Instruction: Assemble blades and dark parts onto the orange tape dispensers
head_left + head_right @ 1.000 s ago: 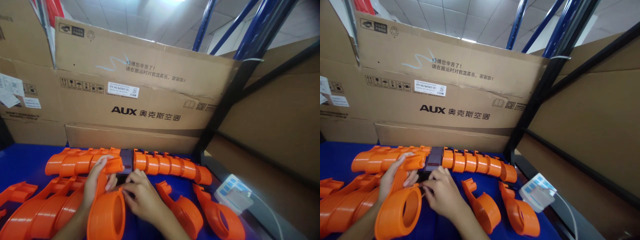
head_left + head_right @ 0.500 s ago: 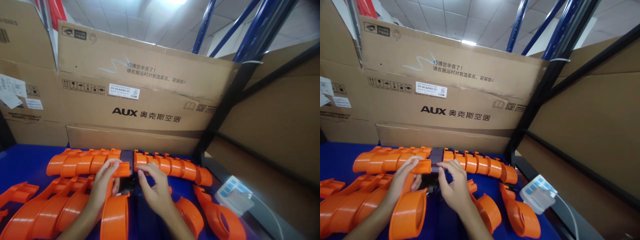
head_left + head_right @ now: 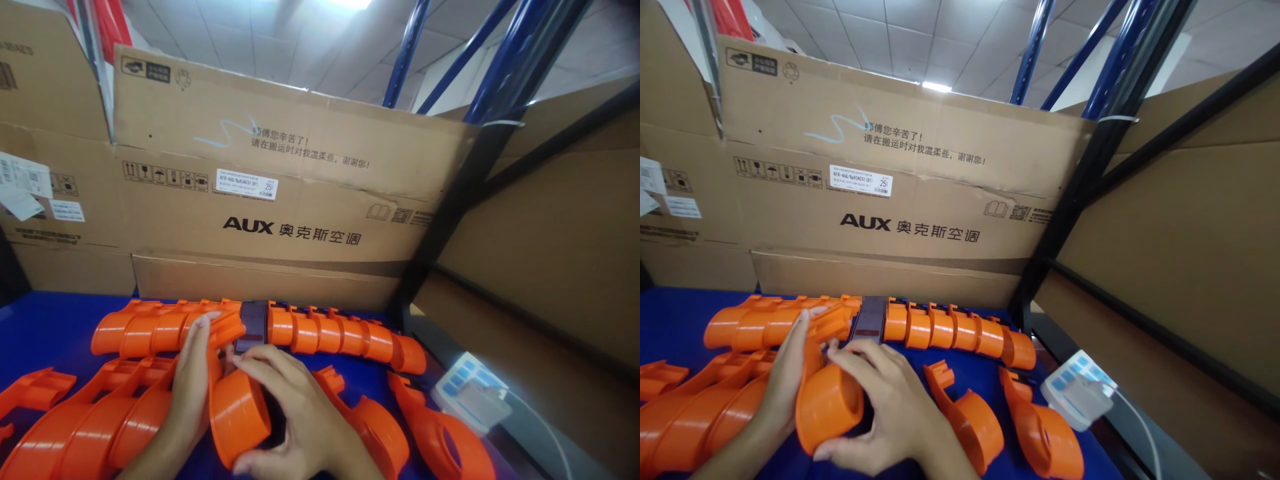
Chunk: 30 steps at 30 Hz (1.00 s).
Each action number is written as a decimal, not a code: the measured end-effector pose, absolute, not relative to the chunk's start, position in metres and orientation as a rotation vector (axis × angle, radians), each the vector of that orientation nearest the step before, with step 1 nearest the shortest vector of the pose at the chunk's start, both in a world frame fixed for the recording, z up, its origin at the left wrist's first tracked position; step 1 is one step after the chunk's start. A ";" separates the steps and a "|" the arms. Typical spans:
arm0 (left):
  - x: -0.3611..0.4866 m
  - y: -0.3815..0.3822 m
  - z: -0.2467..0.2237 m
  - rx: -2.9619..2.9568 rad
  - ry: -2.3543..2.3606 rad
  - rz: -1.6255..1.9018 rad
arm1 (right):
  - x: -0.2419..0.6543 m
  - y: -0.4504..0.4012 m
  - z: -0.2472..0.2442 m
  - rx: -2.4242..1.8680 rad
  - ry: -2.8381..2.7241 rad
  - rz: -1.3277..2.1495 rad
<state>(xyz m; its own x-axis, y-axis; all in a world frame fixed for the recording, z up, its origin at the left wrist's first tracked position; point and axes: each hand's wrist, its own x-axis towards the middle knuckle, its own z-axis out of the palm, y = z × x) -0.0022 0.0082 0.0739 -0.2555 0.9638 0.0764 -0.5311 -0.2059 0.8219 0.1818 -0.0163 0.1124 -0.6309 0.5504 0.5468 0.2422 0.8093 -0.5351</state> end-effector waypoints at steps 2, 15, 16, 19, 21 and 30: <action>0.000 0.009 0.072 0.788 0.819 1.692 | 0.181 -0.016 0.109 -0.583 -2.228 0.540; -0.009 -0.027 0.096 2.545 1.080 1.299 | 0.194 -0.008 0.099 -0.730 -1.848 0.351; -0.011 -0.029 0.100 2.566 1.122 1.281 | 0.193 -0.009 0.099 -0.714 -1.894 0.381; -0.024 -0.031 0.106 2.627 1.235 1.175 | 0.190 -0.010 0.099 -0.646 -2.033 0.465; -0.042 -0.027 0.111 2.668 1.304 1.133 | 0.189 -0.009 0.098 -0.662 -2.048 0.478; -0.245 0.023 0.152 2.551 1.847 0.848 | 0.189 0.010 0.098 -0.974 -1.626 0.167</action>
<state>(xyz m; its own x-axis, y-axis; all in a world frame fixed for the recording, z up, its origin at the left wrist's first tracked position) -0.2455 0.0234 0.1516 0.2263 0.8516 0.4729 0.9138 -0.3536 0.1996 0.1889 0.0096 0.0985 0.0215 0.6630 0.7483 0.4967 0.6425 -0.5835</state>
